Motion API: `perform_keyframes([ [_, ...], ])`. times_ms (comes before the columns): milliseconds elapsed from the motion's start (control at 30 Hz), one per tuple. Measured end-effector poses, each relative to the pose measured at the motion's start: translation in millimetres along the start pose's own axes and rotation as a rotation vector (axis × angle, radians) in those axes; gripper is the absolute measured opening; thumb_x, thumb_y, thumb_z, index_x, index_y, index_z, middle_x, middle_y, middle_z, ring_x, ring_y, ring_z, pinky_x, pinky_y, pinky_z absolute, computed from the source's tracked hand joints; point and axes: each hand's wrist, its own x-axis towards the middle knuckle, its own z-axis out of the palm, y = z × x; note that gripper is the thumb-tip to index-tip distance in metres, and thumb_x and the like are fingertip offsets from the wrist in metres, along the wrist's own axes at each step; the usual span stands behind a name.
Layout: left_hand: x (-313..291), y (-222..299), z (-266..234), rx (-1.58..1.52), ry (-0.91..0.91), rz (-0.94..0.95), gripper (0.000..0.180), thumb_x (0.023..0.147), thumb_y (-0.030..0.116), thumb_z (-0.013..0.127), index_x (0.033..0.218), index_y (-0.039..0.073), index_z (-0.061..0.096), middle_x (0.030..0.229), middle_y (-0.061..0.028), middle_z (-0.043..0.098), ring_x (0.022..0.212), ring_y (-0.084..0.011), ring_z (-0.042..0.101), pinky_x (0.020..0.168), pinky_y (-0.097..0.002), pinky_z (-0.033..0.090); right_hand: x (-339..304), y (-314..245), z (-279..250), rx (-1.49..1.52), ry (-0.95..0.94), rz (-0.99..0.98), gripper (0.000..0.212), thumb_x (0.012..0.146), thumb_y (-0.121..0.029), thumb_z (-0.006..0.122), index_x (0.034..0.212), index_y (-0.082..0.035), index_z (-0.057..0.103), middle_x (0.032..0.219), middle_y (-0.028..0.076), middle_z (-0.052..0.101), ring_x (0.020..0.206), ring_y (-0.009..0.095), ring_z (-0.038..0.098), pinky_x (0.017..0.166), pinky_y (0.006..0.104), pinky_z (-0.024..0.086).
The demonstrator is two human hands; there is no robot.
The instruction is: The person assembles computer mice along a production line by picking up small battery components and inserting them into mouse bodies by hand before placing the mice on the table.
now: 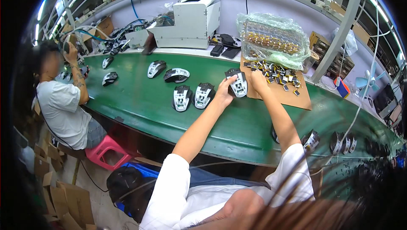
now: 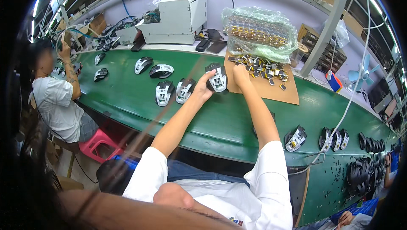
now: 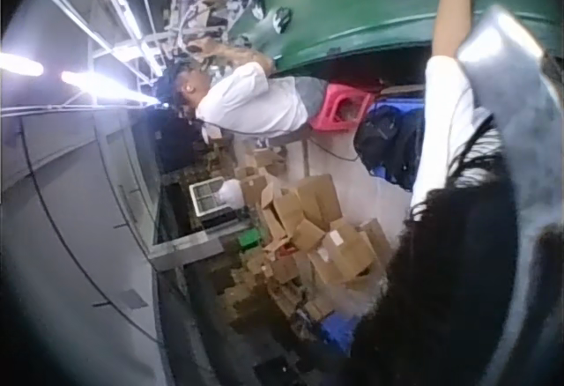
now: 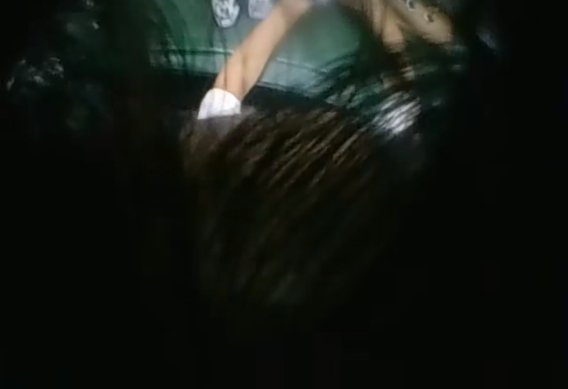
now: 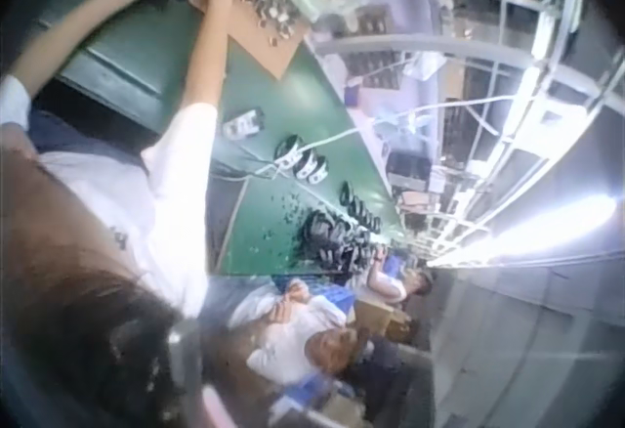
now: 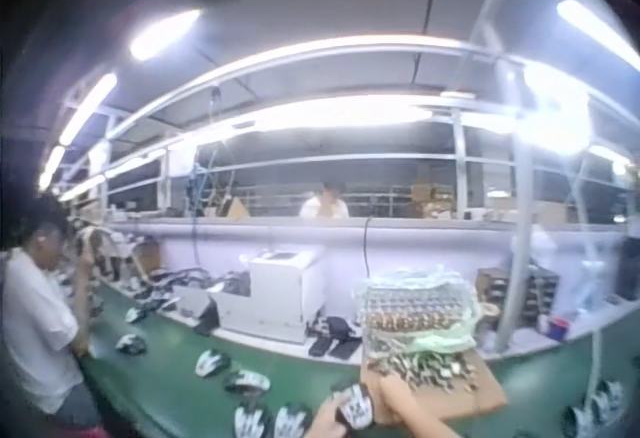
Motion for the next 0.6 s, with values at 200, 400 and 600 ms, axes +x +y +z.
perform_keyframes([
  [200,2.5,2.3,-9.0,-0.173,-0.036,-0.025,0.028,0.082,0.022,0.059,0.106,0.008,0.057,0.102,-0.0072,0.062,0.096,-0.0234,0.059,0.087,-0.0422,0.046,2.1,7.9,-44.0,0.764,-0.084,0.401,0.011,0.079,-0.007,0.056,0.079,0.003,0.058,0.075,0.015,0.064,0.06,0.029,0.061,0.06,0.0343,0.051],
  [400,-10.0,0.2,7.2,-0.151,-0.013,0.007,0.033,0.083,0.026,0.057,0.11,0.007,0.054,0.106,-0.007,0.061,0.098,-0.0234,0.058,0.087,-0.0428,0.046,-20.0,-0.2,-110.8,1.733,0.01,0.592,0.014,0.088,-0.014,0.055,0.088,0.0,0.053,0.079,0.007,0.058,0.072,0.015,0.06,0.071,0.0324,0.052],
  [600,-25.0,0.4,17.1,-0.213,-0.299,-0.079,0.043,0.092,0.029,0.036,0.124,0.002,0.043,0.125,-0.0141,0.05,0.116,-0.029,0.047,0.101,-0.0441,0.034,-62.2,-31.0,-149.0,1.736,0.007,0.511,0.01,0.088,-0.012,0.054,0.089,-0.002,0.053,0.073,0.002,0.052,0.063,0.01,0.052,0.07,0.0304,0.052],
])
